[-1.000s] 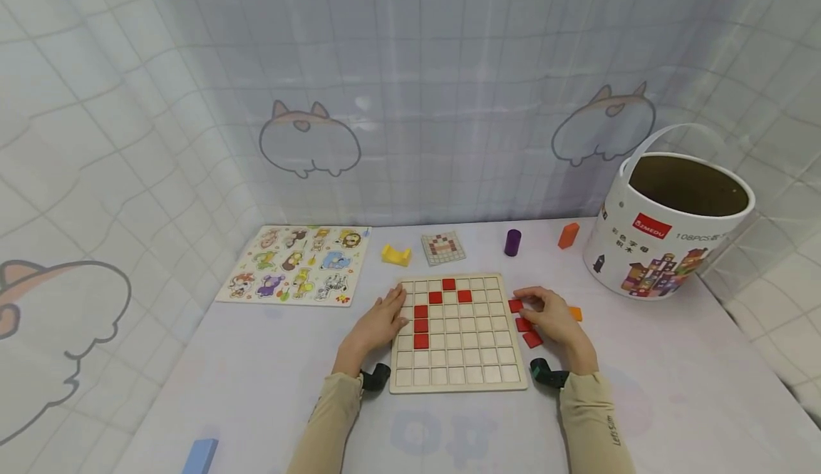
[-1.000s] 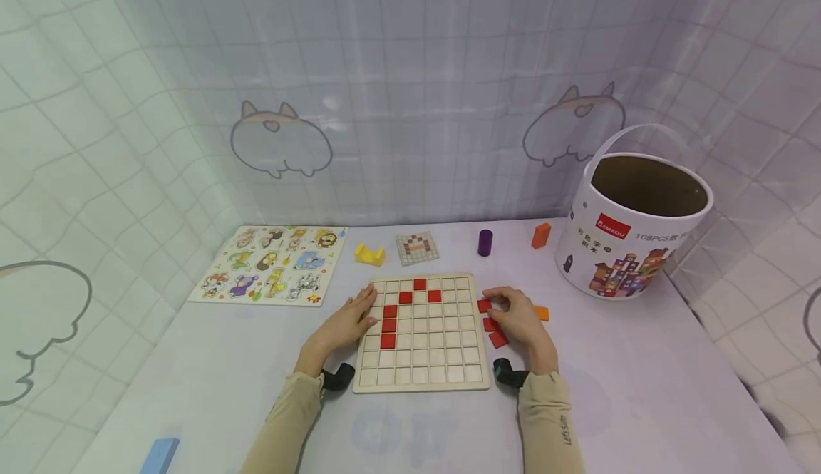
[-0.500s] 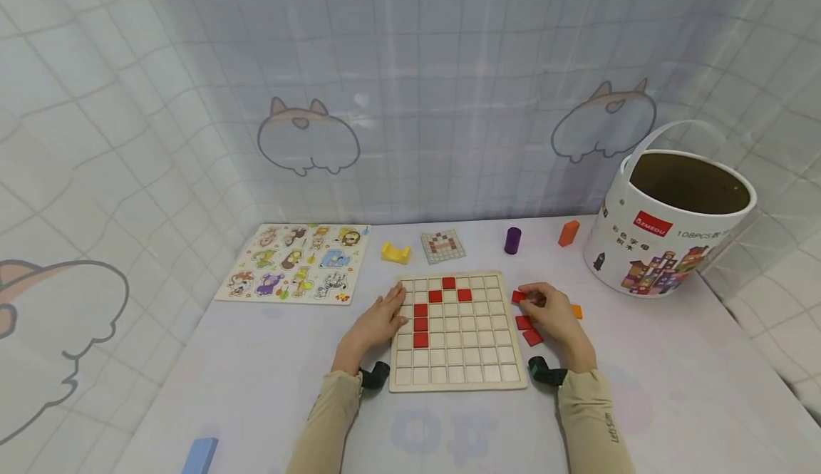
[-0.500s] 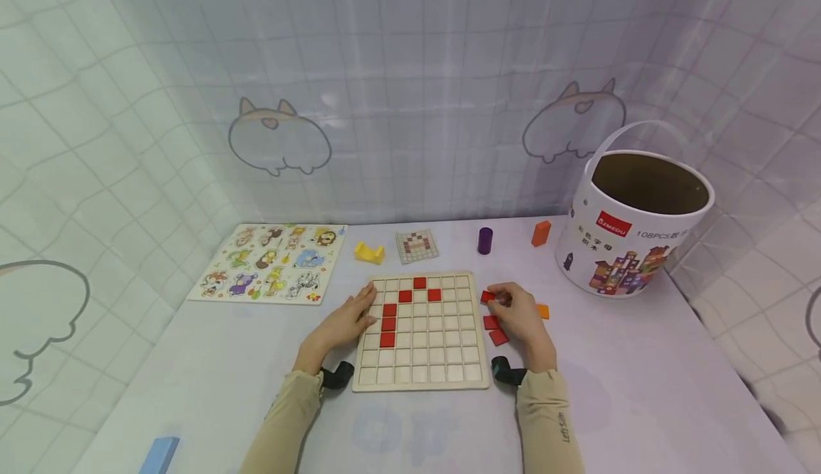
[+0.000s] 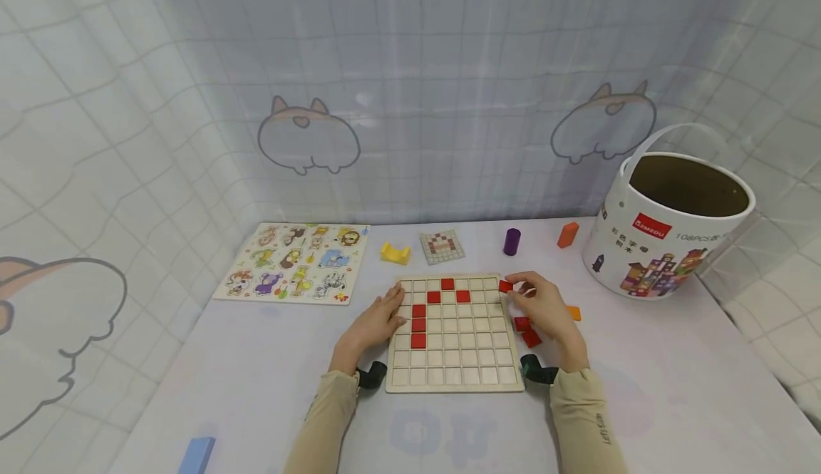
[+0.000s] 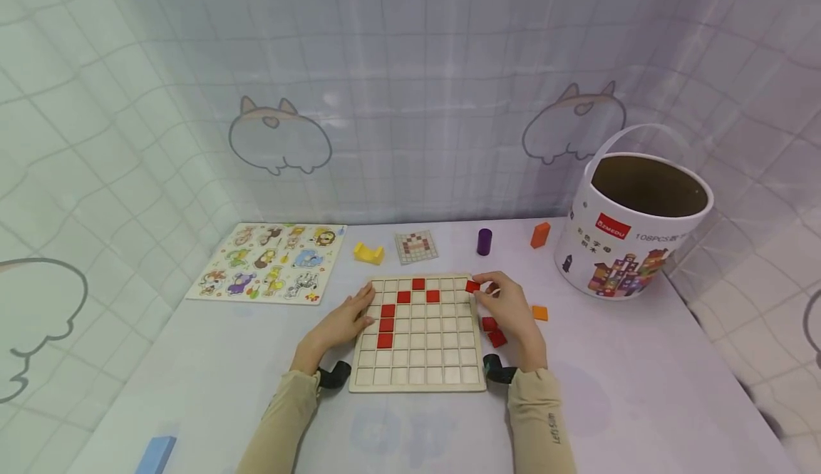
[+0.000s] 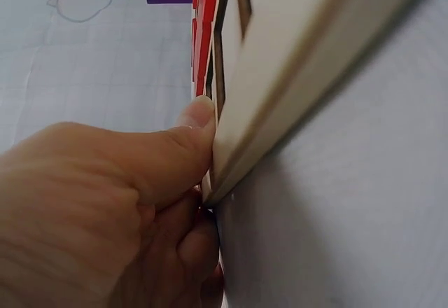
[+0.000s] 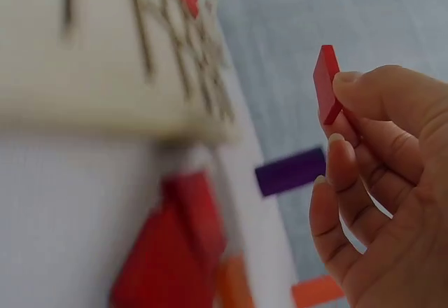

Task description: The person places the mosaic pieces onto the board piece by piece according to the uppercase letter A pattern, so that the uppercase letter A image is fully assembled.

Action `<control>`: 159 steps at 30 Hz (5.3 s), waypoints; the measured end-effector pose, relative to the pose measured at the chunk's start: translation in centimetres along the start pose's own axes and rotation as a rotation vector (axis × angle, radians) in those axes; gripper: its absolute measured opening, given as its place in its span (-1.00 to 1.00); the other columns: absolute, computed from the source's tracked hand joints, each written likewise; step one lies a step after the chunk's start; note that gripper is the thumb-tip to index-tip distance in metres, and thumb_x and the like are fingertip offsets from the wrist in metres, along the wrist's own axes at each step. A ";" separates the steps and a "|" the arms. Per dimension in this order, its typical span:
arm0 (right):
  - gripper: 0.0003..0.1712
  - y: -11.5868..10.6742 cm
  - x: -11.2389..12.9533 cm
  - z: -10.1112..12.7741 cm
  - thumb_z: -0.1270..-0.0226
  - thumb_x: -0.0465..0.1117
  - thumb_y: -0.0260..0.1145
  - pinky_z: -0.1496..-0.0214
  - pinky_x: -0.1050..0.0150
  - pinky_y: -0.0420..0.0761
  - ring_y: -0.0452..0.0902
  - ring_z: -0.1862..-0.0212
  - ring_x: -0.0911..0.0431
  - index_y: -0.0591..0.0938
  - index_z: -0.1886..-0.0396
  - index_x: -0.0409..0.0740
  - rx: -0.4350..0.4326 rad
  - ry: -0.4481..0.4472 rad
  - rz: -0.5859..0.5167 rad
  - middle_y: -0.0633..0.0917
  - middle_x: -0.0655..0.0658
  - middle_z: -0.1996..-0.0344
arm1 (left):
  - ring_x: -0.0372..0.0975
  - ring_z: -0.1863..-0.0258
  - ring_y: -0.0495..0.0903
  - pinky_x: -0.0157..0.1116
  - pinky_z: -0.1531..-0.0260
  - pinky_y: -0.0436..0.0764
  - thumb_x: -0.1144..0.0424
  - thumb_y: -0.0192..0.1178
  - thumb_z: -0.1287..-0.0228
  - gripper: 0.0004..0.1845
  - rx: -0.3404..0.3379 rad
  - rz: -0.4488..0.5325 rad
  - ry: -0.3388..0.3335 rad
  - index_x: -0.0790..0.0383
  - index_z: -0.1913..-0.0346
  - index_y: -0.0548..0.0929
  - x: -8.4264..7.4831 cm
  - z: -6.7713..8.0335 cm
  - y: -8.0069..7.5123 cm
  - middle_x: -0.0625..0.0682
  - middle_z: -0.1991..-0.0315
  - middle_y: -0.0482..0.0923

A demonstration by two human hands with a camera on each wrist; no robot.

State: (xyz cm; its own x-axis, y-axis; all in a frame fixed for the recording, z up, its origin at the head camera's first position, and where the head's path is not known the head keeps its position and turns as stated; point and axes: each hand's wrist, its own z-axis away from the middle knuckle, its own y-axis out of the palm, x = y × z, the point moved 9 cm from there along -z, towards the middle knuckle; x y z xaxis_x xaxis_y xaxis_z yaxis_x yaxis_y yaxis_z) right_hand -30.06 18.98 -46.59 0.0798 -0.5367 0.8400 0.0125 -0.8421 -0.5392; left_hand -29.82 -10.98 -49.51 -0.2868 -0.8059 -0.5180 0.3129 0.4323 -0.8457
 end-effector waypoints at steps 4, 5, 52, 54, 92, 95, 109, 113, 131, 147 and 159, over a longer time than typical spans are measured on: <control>-0.68 1.0 1.7 -0.2 -0.31 -0.29 0.29 0.09 0.30 0.54 0.45 0.13 0.02 0.62 -0.06 -0.14 0.019 -0.058 -0.036 0.62 -0.17 0.14 | -0.05 -0.55 -0.02 -0.05 -0.57 0.00 0.18 0.03 -0.47 -0.35 -0.001 0.005 0.001 0.33 -0.49 0.11 -0.1 0.0 0.0 0.15 -0.56 -0.07; -0.68 1.3 2.0 -0.2 -0.30 -0.29 0.30 0.08 0.28 0.54 0.45 0.13 0.02 0.62 -0.05 -0.15 0.027 -0.072 -0.042 0.63 -0.17 0.13 | -0.04 -0.55 -0.02 -0.05 -0.57 0.00 0.18 0.03 -0.46 -0.35 -0.002 0.009 0.001 0.33 -0.49 0.11 -0.1 0.0 0.0 0.15 -0.56 -0.07; -0.71 6.0 0.6 -0.1 -0.22 -0.41 0.31 0.28 0.42 0.46 0.41 0.27 0.15 0.67 0.04 -0.18 0.183 -0.112 -0.013 0.66 -0.14 0.18 | -0.05 -0.55 0.01 -0.05 -0.56 0.02 0.20 0.01 -0.47 -0.38 -0.034 -0.007 -0.005 0.34 -0.48 0.15 -0.1 0.2 -0.1 0.15 -0.55 -0.01; -0.71 5.9 0.8 -0.1 -0.22 -0.41 0.32 0.26 0.41 0.47 0.42 0.26 0.14 0.67 0.05 -0.17 0.179 -0.113 -0.004 0.66 -0.13 0.16 | -0.04 -0.54 0.01 -0.04 -0.56 0.03 0.19 0.01 -0.47 -0.38 -0.038 -0.008 0.000 0.35 -0.48 0.15 -0.2 0.2 -0.1 0.16 -0.55 -0.01; -0.61 -0.4 -5.0 2.2 -0.28 -0.13 0.35 0.19 0.47 0.53 0.47 0.12 0.12 0.63 -0.07 -0.15 0.142 0.079 0.004 0.65 -0.19 -0.03 | 0.00 -0.53 0.03 0.00 -0.55 0.02 0.21 0.02 -0.47 -0.36 -0.039 -0.003 0.038 0.37 -0.48 0.13 -0.3 0.2 -0.1 0.19 -0.55 -0.03; -0.60 -0.4 -5.1 2.4 -0.26 -0.15 0.38 0.21 0.48 0.52 0.45 0.14 0.12 0.62 -0.08 -0.14 0.161 0.075 0.008 0.66 -0.17 -0.03 | 0.00 -0.53 0.02 0.00 -0.55 0.02 0.20 0.03 -0.47 -0.36 -0.035 0.005 0.040 0.37 -0.48 0.12 -0.2 0.3 -0.1 0.20 -0.55 -0.04; -0.58 -0.2 -4.3 2.4 -0.23 -0.16 0.40 0.03 0.42 0.50 0.43 0.03 0.06 0.62 -0.08 -0.16 0.176 0.012 0.039 0.64 -0.18 -0.05 | -0.03 -0.54 0.01 -0.03 -0.56 0.00 0.18 0.03 -0.46 -0.36 -0.040 0.013 0.007 0.32 -0.49 0.13 0.1 0.2 -0.1 0.14 -0.56 -0.04; -0.65 0.0 -4.5 2.2 -0.26 -0.21 0.37 0.09 0.43 0.50 0.42 0.07 0.07 0.64 -0.04 -0.16 0.147 0.017 0.051 0.64 -0.17 0.00 | -0.03 -0.54 0.01 -0.03 -0.56 0.00 0.19 0.03 -0.46 -0.36 -0.043 0.017 0.007 0.33 -0.49 0.14 0.1 0.3 -0.1 0.14 -0.55 -0.03; -0.57 0.1 -4.2 2.1 -0.21 -0.16 0.41 0.08 0.39 0.47 0.40 0.07 0.06 0.62 -0.08 -0.15 0.158 0.009 0.060 0.63 -0.16 -0.01 | -0.05 -0.54 0.01 -0.03 -0.56 0.00 0.17 0.02 -0.47 -0.36 -0.046 0.012 0.015 0.32 -0.49 0.14 0.2 0.2 -0.1 0.14 -0.55 -0.03; -0.64 0.5 -3.7 1.6 -0.24 -0.21 0.38 -0.06 0.16 0.51 0.43 0.06 0.00 0.64 -0.04 -0.17 0.077 0.021 0.142 0.64 -0.20 0.03 | -0.01 -0.54 0.02 0.00 -0.55 0.02 0.21 0.03 -0.46 -0.36 -0.041 0.008 0.023 0.36 -0.48 0.13 0.2 0.2 0.0 0.18 -0.55 -0.03; -0.67 0.1 -3.8 1.7 -0.20 -0.27 0.39 0.26 0.39 0.43 0.40 0.21 0.06 0.65 0.02 -0.19 0.003 0.002 0.160 0.61 -0.15 0.23 | -0.02 -0.54 0.02 0.00 -0.56 0.01 0.21 0.03 -0.46 -0.37 -0.044 0.004 0.023 0.35 -0.48 0.14 0.1 0.2 -0.2 0.17 -0.55 -0.03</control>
State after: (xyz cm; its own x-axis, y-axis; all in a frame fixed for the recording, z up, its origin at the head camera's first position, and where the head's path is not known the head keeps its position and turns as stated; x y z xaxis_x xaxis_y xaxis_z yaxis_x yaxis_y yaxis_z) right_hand -28.70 21.06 -49.93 0.0786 -0.6639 0.7437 0.0026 -0.7459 -0.6661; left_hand -29.75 -11.17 -49.40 -0.3066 -0.7945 -0.5242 0.2741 0.4537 -0.8480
